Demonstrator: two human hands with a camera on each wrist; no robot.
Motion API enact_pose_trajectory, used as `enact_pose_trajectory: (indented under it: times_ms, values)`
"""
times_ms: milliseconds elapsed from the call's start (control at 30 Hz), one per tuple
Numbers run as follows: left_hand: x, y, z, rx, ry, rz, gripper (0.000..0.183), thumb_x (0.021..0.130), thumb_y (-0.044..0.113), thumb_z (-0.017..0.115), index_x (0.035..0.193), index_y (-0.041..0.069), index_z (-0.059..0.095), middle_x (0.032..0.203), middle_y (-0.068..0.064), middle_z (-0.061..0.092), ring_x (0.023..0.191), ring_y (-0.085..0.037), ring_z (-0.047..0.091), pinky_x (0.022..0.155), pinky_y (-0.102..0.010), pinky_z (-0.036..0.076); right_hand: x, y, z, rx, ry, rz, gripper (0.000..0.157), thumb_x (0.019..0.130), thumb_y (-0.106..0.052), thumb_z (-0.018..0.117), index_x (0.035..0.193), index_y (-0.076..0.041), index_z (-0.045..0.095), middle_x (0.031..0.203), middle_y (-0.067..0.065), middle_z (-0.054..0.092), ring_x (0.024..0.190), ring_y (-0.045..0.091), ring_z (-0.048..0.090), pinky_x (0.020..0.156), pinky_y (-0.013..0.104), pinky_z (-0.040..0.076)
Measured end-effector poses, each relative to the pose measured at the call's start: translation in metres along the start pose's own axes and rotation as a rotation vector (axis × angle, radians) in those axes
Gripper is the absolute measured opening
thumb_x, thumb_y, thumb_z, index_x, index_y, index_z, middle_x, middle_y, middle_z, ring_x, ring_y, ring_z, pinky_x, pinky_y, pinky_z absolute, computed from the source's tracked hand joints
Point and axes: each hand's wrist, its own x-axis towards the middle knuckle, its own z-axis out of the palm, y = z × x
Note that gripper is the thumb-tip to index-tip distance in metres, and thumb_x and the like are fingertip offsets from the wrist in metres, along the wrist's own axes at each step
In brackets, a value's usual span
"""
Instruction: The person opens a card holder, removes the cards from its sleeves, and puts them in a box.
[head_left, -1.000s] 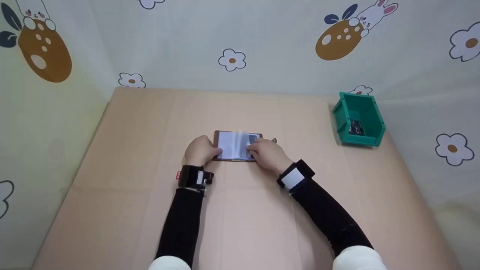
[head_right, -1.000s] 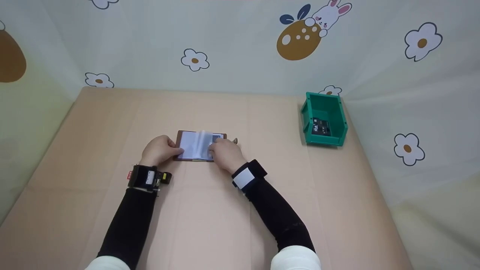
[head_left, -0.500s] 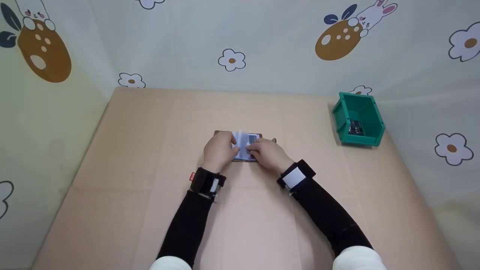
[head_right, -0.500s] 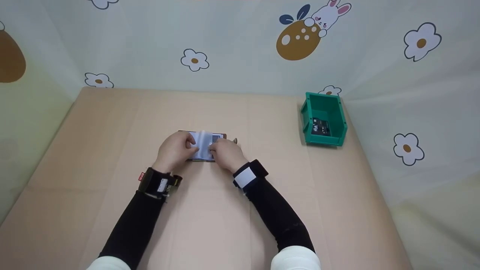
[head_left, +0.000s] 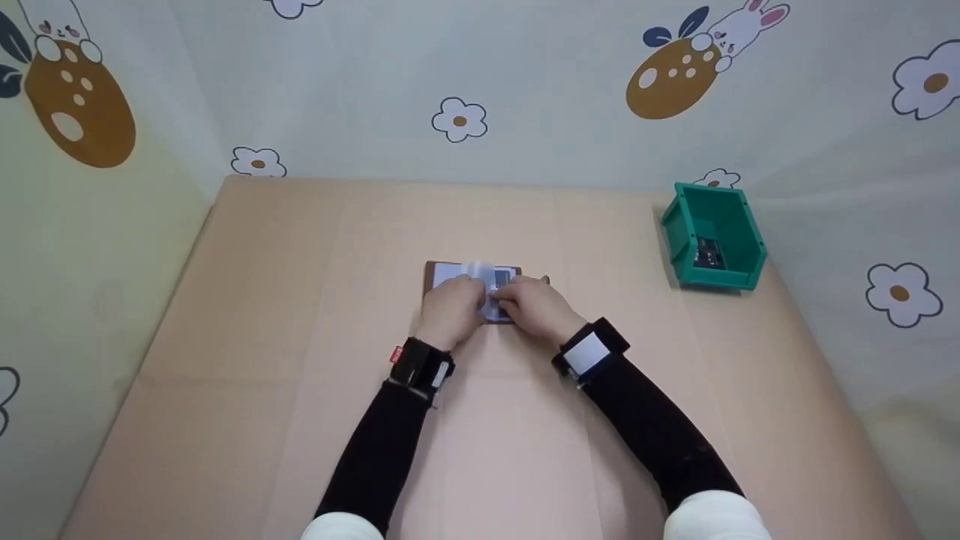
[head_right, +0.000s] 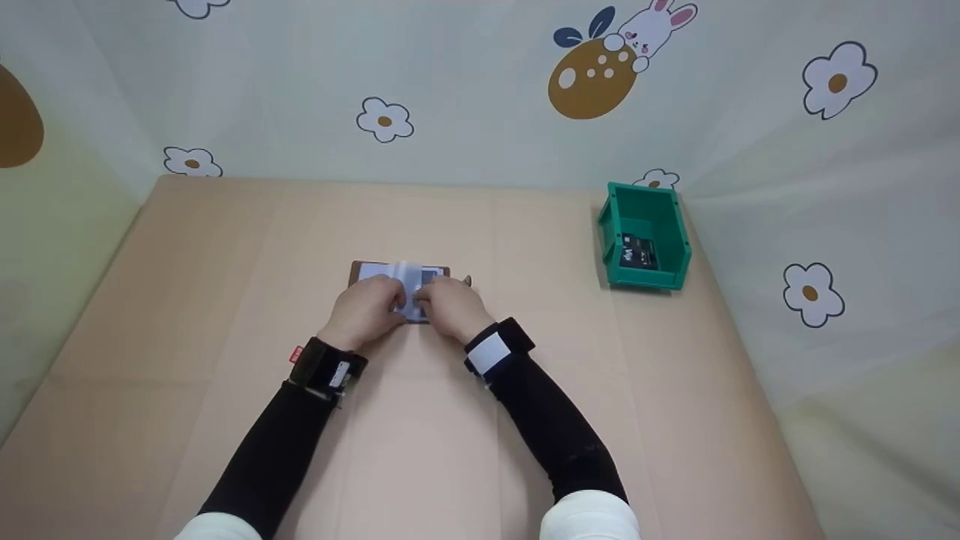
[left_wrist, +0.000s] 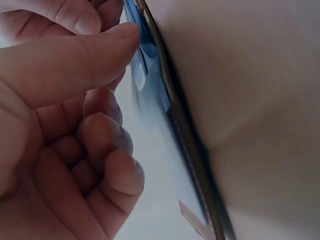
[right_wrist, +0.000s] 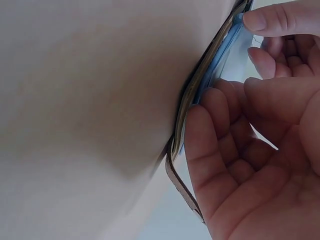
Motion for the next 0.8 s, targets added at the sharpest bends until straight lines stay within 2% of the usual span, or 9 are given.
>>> enact_pose_trajectory:
  times_ms: [167, 433, 800]
  values:
    - [0.0001, -0.0012, 0.0002, -0.009, -0.013, 0.017, 0.01, 0.08, 0.008, 0.075, 0.084, 0.006, 0.066, 0.085, -0.008, 0.063, 0.079, -0.028, 0.061, 0.07, -0.042, 0.05, -0.0008, 0.0003, -0.0009, -0.01, 0.008, -0.046, 0.023, 0.096, -0.005, 0.059, 0.115, -0.004, 0.073, 0.102, 0.013, 0.07, 0.09, 0.026, 0.063, 0.08, 0.041, 0.05]
    - [0.0012, -0.0014, 0.0023, -0.011, -0.013, 0.035, 0.01, 0.085, 0.006, 0.067, 0.075, 0.009, 0.063, 0.078, -0.005, 0.063, 0.073, -0.025, 0.06, 0.067, -0.041, 0.05, -0.0013, 0.0007, -0.0002, -0.004, -0.005, -0.035, 0.024, 0.096, -0.005, 0.059, 0.116, -0.003, 0.072, 0.105, 0.015, 0.069, 0.093, 0.027, 0.063, 0.083, 0.041, 0.05]
    - [0.0015, -0.0011, 0.0007, -0.065, 0.002, 0.019, 0.012, 0.083, 0.008, 0.068, 0.072, 0.008, 0.063, 0.071, -0.003, 0.06, 0.065, -0.023, 0.057, 0.063, -0.04, 0.049, -0.0018, 0.0034, 0.0004, 0.01, -0.008, -0.03, 0.025, 0.096, -0.004, 0.058, 0.117, -0.002, 0.072, 0.105, 0.014, 0.069, 0.093, 0.027, 0.063, 0.083, 0.041, 0.05]
